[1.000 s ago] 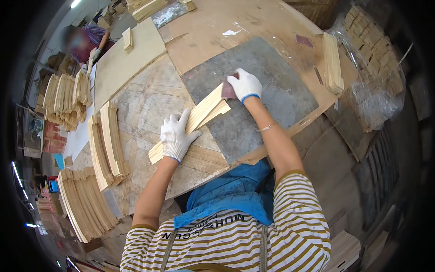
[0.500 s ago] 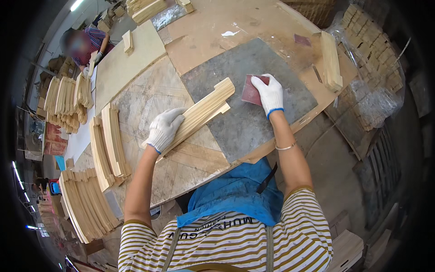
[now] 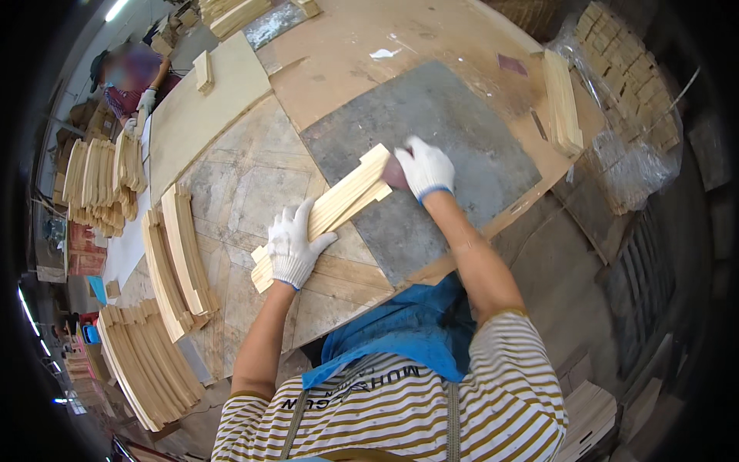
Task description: Sanding the edges and surfaces of wooden slats using sandpaper.
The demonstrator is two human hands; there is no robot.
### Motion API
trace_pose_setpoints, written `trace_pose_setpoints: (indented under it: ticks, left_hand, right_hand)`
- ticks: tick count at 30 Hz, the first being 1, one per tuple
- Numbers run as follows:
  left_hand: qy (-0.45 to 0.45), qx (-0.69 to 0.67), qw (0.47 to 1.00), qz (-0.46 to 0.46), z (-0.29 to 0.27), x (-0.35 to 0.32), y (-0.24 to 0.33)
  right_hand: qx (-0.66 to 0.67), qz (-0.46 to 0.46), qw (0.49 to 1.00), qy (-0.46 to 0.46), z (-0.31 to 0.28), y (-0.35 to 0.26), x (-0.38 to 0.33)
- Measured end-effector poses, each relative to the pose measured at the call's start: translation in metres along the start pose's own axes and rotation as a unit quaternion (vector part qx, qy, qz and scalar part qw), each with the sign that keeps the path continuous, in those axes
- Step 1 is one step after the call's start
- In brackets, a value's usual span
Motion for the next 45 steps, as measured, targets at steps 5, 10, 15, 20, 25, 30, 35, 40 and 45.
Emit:
trace_pose_setpoints:
  ticks: [5, 10, 15, 20, 25, 30, 35, 40, 45]
  left_hand:
    - [0.021, -0.013, 1.000, 0.013, -0.001, 0.001, 0.000]
    - [0.039, -0.091, 0.995, -0.010, -0.022, -0.008, -0.003]
    - [-0.101, -0.228, 0.967, -0.042, -0.046, -0.038, -0.011]
    - [-0.276, -0.547, 0.790, -0.013, -0.083, -0.076, 0.020]
    - [-0.333, -0.749, 0.542, -0.184, -0.050, -0.091, 0.039]
    - [-0.277, -0.882, 0.290, -0.247, 0.023, -0.108, 0.064]
    - [-0.245, -0.913, 0.212, -0.248, 0.033, -0.117, 0.082]
    - [-0.238, -0.905, 0.244, -0.255, 0.029, -0.118, 0.080]
    - [-0.233, -0.903, 0.261, -0.251, 0.037, -0.120, 0.076]
  right_hand:
    - [0.223, -0.081, 0.965, 0.113, -0.051, 0.011, -0.025]
    - [0.342, -0.177, 0.923, -0.001, -0.065, -0.088, -0.069]
    - [0.153, -0.391, 0.904, 0.077, -0.072, -0.122, -0.081]
    - [0.225, -0.106, 0.968, 0.031, -0.056, -0.041, -0.027]
    - [0.433, 0.021, 0.900, 0.039, -0.036, -0.007, -0.039]
    - [0.289, -0.080, 0.953, 0.035, -0.021, -0.027, -0.068]
    - [0.189, -0.116, 0.975, 0.009, -0.029, -0.043, -0.087]
    - [0.032, -0.164, 0.979, -0.113, -0.005, -0.056, -0.099]
    - [-0.015, -0.154, 0.980, -0.125, 0.014, -0.057, -0.079]
Point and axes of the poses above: each hand's wrist, its own x-axis towards the middle knuckle, its own z-axis out of the palm, y = z × x, the point moved 7 cm from there along x, towards the middle knuckle, and after that the axes turned 3 degrees about x, right-handed, at the moved point
